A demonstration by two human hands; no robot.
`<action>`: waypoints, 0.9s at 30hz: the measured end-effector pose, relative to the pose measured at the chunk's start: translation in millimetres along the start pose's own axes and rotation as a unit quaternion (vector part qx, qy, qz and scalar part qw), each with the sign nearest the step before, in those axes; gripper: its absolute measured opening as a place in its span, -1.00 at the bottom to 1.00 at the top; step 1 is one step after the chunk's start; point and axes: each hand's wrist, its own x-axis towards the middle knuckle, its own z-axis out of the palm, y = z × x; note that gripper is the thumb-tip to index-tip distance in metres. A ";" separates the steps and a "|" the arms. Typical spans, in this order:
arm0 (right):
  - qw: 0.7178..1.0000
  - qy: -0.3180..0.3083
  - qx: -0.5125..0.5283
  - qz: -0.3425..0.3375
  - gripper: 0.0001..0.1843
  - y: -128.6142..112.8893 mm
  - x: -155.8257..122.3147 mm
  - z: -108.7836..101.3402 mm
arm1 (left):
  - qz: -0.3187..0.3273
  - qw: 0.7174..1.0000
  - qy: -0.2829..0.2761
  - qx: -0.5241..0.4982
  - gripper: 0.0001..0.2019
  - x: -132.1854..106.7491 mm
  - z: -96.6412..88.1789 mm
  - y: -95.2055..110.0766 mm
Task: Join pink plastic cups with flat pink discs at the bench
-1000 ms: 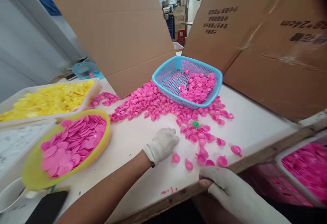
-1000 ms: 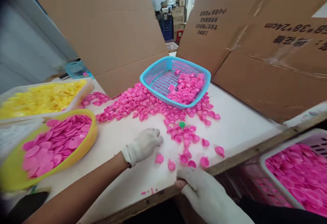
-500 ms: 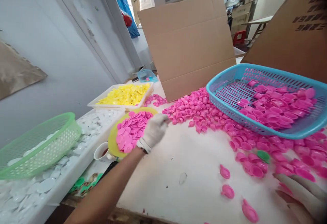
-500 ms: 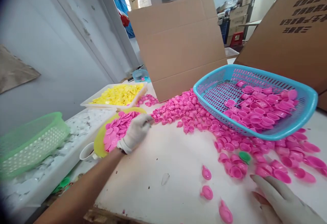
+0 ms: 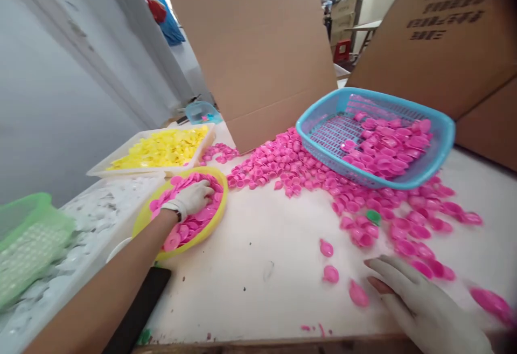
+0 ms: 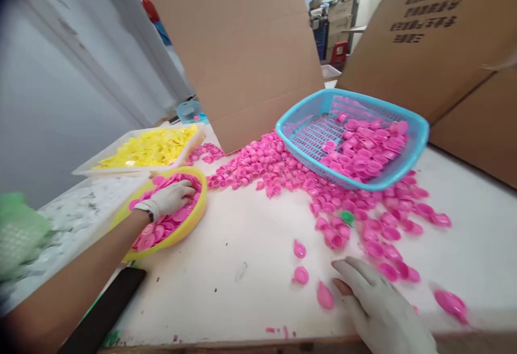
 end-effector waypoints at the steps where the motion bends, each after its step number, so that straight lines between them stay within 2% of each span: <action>1: 1.000 -0.010 0.006 0.006 -0.70 -6.5 2.4 -6.4 | 0.016 1.000 -0.022 0.003 -0.91 -0.4 0.1 -0.9; 3: 0.999 -0.033 0.021 0.028 -0.70 -15.5 7.0 -17.4 | 0.037 0.998 -0.050 0.031 -0.87 -1.3 -0.4 -2.1; 4: 0.998 -0.044 0.030 0.043 -0.69 -18.1 8.7 -21.6 | 0.034 0.997 -0.038 0.054 -0.85 -2.1 -1.6 -1.2; 5: 0.996 -0.059 0.040 0.056 -0.69 -19.9 9.9 -25.1 | 0.025 0.997 -0.008 0.078 -0.82 -3.7 -3.7 1.8; 7: 0.990 -0.100 0.069 0.069 -0.69 -22.7 12.1 -30.3 | -0.008 0.991 0.090 0.097 -0.78 -10.0 -8.8 17.2; 9: 0.982 -0.136 0.110 0.074 -0.70 -26.8 15.4 -34.5 | -0.048 0.982 0.181 0.034 -0.77 -21.9 -9.3 47.8; 10: 0.977 -0.145 0.133 0.079 -0.71 -29.9 17.8 -36.6 | -0.067 0.980 0.183 -0.041 -0.77 -30.0 -5.3 68.6; 12: 0.967 -0.142 0.188 0.100 -0.74 -38.7 23.7 -41.5 | -0.081 0.967 0.095 -0.222 -0.77 -50.5 14.0 116.9; 13: 0.958 -0.144 0.219 0.116 -0.75 -44.0 26.3 -44.0 | -0.085 0.949 0.004 -0.302 -0.79 -62.5 28.9 142.1; 15: 0.932 -0.174 0.283 0.147 -0.79 -54.2 28.8 -48.7 | -0.124 0.879 -0.181 -0.423 -0.78 -88.2 64.4 188.2; 16: 0.914 -0.202 0.312 0.161 -0.82 -58.2 28.0 -50.6 | -0.147 0.833 -0.260 -0.467 -0.78 -100.7 82.3 207.0; 17: 0.898 -0.229 0.334 0.174 -0.84 -61.0 25.9 -52.1 | -0.176 0.788 -0.313 -0.500 -0.79 -112.0 98.6 222.0; 19: 0.875 -0.270 0.352 0.193 -0.84 -62.3 19.1 -54.4 | -0.208 0.726 -0.368 -0.543 -0.79 -128.5 122.8 240.2; 21: 0.869 -0.289 0.343 0.210 -0.82 -58.2 13.0 -56.4 | -0.225 0.701 -0.377 -0.562 -0.77 -135.7 134.6 245.1; 24: 0.866 -0.314 0.317 0.227 -0.80 -48.2 13.4 -58.0 | -0.240 0.705 -0.362 -0.561 -0.76 -133.6 137.0 241.2; 27: 0.882 -0.301 0.297 0.208 -0.80 -41.1 21.9 -53.5 | -0.234 0.722 -0.377 -0.531 -0.75 -126.4 138.0 240.1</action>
